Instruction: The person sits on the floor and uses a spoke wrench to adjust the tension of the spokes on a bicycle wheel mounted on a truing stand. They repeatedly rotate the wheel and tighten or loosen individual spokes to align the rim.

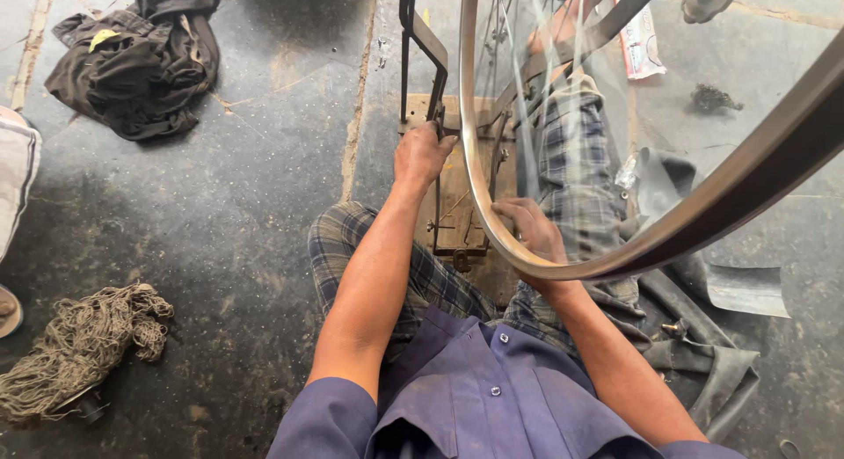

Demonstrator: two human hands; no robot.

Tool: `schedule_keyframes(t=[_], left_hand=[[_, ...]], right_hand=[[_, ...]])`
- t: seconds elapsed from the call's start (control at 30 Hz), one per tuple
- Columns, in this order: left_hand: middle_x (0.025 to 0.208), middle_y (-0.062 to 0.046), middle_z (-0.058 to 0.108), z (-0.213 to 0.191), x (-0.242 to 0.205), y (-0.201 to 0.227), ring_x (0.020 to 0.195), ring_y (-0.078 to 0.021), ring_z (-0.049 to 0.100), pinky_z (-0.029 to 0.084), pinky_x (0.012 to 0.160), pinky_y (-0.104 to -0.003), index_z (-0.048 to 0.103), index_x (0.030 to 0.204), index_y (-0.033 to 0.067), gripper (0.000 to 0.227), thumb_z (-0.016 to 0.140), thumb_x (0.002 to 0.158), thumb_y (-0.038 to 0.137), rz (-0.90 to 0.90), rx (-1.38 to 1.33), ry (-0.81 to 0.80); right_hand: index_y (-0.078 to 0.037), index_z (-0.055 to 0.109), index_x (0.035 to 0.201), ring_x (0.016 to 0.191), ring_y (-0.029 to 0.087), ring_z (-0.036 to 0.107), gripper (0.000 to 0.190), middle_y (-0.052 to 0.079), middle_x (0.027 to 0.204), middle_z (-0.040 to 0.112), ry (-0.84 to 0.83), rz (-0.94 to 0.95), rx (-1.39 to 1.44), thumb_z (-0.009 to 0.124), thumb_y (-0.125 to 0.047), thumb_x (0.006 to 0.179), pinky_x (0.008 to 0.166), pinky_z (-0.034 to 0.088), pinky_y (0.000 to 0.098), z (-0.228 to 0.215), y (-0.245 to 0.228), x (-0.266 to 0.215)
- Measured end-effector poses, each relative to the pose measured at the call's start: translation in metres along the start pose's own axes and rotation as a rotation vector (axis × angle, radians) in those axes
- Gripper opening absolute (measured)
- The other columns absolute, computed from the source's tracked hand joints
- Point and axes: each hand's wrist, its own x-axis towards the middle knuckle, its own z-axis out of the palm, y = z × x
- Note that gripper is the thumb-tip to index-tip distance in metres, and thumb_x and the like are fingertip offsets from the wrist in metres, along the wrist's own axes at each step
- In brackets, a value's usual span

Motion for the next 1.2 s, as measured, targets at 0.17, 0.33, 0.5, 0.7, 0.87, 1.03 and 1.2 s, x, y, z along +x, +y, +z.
schedule_keyframes(t=[0.17, 0.33, 0.5, 0.7, 0.87, 1.03, 1.2], left_hand=[[0.103, -0.018, 0.074, 0.003, 0.001, -0.003, 0.1, -0.0373, 0.07, 0.054, 0.086, -0.05, 0.074, 0.103, 0.0086, 0.041, 0.076, 0.086, 0.046, 0.03, 0.016, 0.018], [0.102, -0.019, 0.074, 0.004, 0.003, -0.006, 0.1, -0.0388, 0.069, 0.054, 0.086, -0.051, 0.073, 0.105, 0.0085, 0.043, 0.076, 0.085, 0.047, 0.042, 0.029, 0.031], [0.103, -0.019, 0.073, 0.005, 0.003, -0.003, 0.1, -0.0387, 0.069, 0.054, 0.085, -0.051, 0.073, 0.107, 0.0089, 0.042, 0.075, 0.086, 0.045, 0.029, 0.018, 0.023], [0.104, -0.019, 0.074, 0.003, 0.0, -0.006, 0.101, -0.0388, 0.069, 0.054, 0.087, -0.051, 0.072, 0.109, 0.0089, 0.042, 0.074, 0.088, 0.045, 0.031, 0.012, 0.003], [0.103, -0.019, 0.074, -0.001, 0.001, -0.001, 0.101, -0.0377, 0.07, 0.054, 0.086, -0.051, 0.072, 0.105, 0.0069, 0.043, 0.074, 0.089, 0.047, 0.026, 0.025, -0.012], [0.102, -0.019, 0.074, 0.0, -0.002, -0.002, 0.101, -0.0391, 0.069, 0.053, 0.086, -0.05, 0.073, 0.104, 0.0077, 0.045, 0.075, 0.086, 0.049, 0.016, 0.002, 0.005], [0.104, -0.019, 0.074, -0.001, 0.0, 0.0, 0.102, -0.0383, 0.069, 0.054, 0.087, -0.05, 0.073, 0.104, 0.0074, 0.045, 0.075, 0.087, 0.049, 0.043, 0.036, 0.007]], right_hand=[[0.001, 0.064, 0.124, 0.103, 0.035, 0.071, 0.038, 0.02, 0.119, 0.067, 0.0, 0.045, 0.009, 0.072, -0.012, 0.089, 0.083, 0.059, 0.0401, 0.003, 0.0, -0.005], [0.003, 0.058, 0.127, 0.098, 0.035, 0.07, 0.055, 0.021, 0.115, 0.066, 0.006, -0.033, -0.062, 0.078, -0.029, 0.086, 0.079, 0.058, 0.0403, 0.003, 0.006, -0.012], [0.004, 0.058, 0.124, 0.093, 0.03, 0.069, 0.07, 0.016, 0.104, 0.066, 0.122, -0.189, 0.01, 0.077, -0.046, 0.078, 0.072, 0.058, 0.0384, -0.01, -0.004, -0.012], [0.007, 0.049, 0.124, 0.095, 0.027, 0.067, 0.035, 0.02, 0.112, 0.065, 0.662, 0.044, 0.036, 0.065, -0.022, 0.113, 0.082, 0.057, 0.0346, -0.074, -0.077, -0.029], [-0.004, 0.062, 0.113, 0.08, 0.021, 0.066, 0.034, 0.01, 0.099, 0.067, 0.752, -0.406, 0.11, 0.051, -0.035, 0.107, 0.065, 0.055, 0.0331, -0.054, -0.055, 0.001], [-0.004, 0.067, 0.122, 0.088, 0.032, 0.07, 0.028, 0.016, 0.107, 0.068, 0.058, 0.045, -0.131, 0.065, -0.014, 0.096, 0.075, 0.057, 0.04, -0.009, -0.022, -0.012], [0.001, 0.066, 0.124, 0.094, 0.038, 0.067, 0.043, 0.018, 0.108, 0.067, -0.114, 0.098, -0.124, 0.071, -0.009, 0.082, 0.078, 0.055, 0.0437, -0.005, -0.005, -0.009]])
